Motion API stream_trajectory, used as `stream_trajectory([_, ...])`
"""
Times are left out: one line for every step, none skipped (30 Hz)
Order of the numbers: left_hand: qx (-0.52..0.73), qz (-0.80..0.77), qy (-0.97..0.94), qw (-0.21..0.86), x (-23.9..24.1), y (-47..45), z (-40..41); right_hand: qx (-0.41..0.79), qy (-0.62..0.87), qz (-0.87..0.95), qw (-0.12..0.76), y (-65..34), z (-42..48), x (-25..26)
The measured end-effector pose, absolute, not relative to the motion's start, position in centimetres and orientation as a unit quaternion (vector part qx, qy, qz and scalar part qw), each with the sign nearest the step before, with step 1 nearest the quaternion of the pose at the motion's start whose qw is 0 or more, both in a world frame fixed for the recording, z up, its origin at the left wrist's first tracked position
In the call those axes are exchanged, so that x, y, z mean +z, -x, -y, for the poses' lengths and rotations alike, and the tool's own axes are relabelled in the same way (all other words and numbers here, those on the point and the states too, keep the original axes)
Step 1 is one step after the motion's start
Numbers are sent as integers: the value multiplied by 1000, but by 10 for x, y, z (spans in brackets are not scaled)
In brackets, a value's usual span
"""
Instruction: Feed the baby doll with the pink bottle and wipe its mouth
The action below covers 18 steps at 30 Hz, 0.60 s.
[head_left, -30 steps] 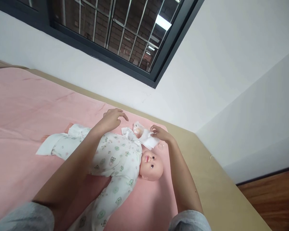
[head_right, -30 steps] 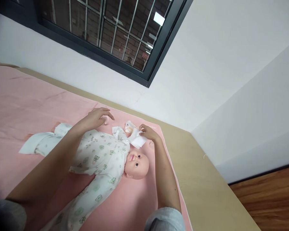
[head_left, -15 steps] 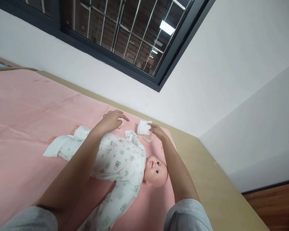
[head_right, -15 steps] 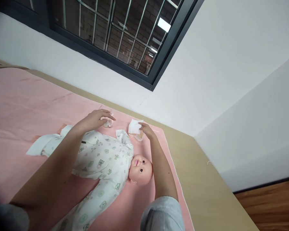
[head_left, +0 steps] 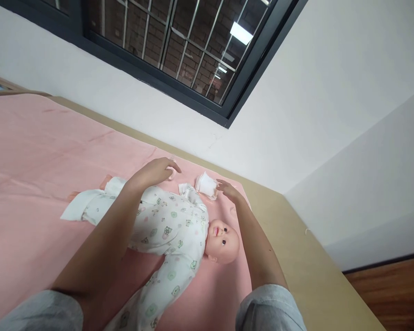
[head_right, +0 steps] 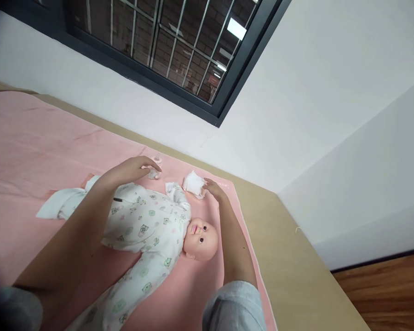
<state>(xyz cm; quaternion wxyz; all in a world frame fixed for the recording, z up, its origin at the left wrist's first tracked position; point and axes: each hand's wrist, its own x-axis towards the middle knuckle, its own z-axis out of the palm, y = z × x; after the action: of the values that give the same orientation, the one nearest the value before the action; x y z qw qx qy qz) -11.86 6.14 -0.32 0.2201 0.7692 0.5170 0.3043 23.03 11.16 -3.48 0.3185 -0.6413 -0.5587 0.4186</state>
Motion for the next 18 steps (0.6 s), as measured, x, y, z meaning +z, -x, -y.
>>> stream_trajectory([293, -523, -768, 227, -3, 120, -62, 414, 639, 560, 328, -233, -110, -35])
stream_trajectory([284, -527, -767, 232, -3, 121, -62, 407, 635, 561, 341, -236, -108, -35])
stream_trajectory([277, -530, -766, 235, -3, 122, -63, 401, 629, 563, 356, -239, -105, -35])
stream_trajectory([272, -533, -765, 237, -3, 123, -63, 400, 618, 565, 372, -242, -103, -36])
stream_trajectory([266, -536, -764, 239, -3, 124, -63, 405, 603, 565, 391, -244, -99, -37])
stream_trajectory([262, -538, -764, 243, -2, 126, -63, 415, 585, 562, 411, -247, -96, -39])
stream_trajectory([259, -537, -763, 249, -1, 128, -62, 429, 566, 555, 433, -250, -92, -42])
stream_trajectory([256, -537, -761, 257, 0, 131, -61, 444, 547, 544, 455, -252, -88, -46])
stream_trajectory([253, -541, -757, 264, 1, 135, -60, 460, 532, 528, 477, -254, -83, -51])
stream_trajectory([250, -549, -751, 268, 2, 139, -59, 473, 519, 508, 499, -256, -78, -58])
stream_trajectory([246, -563, -742, 270, 3, 144, -59, 486, 507, 486, 520, -257, -73, -65])
stream_trajectory([240, -579, -731, 269, 3, 149, -58, 496, 496, 464, 541, -258, -69, -73])
stream_trajectory([234, -595, -720, 270, 3, 154, -59, 504, 485, 443, 561, -259, -65, -81])
stream_trajectory([231, -606, -711, 272, 2, 158, -59, 510, 475, 422, 580, -260, -61, -90])
stream_trajectory([228, -612, -706, 275, 1, 162, -61, 513, 467, 404, 597, -261, -58, -98])
stream_trajectory([225, -615, -703, 278, -1, 166, -62, 516, 460, 386, 610, -261, -55, -106])
stream_trajectory([223, -617, -702, 278, -3, 168, -64, 520, 456, 371, 620, -261, -53, -113])
stream_trajectory([221, -621, -700, 275, -4, 170, -65, 524, 452, 358, 627, -262, -52, -119])
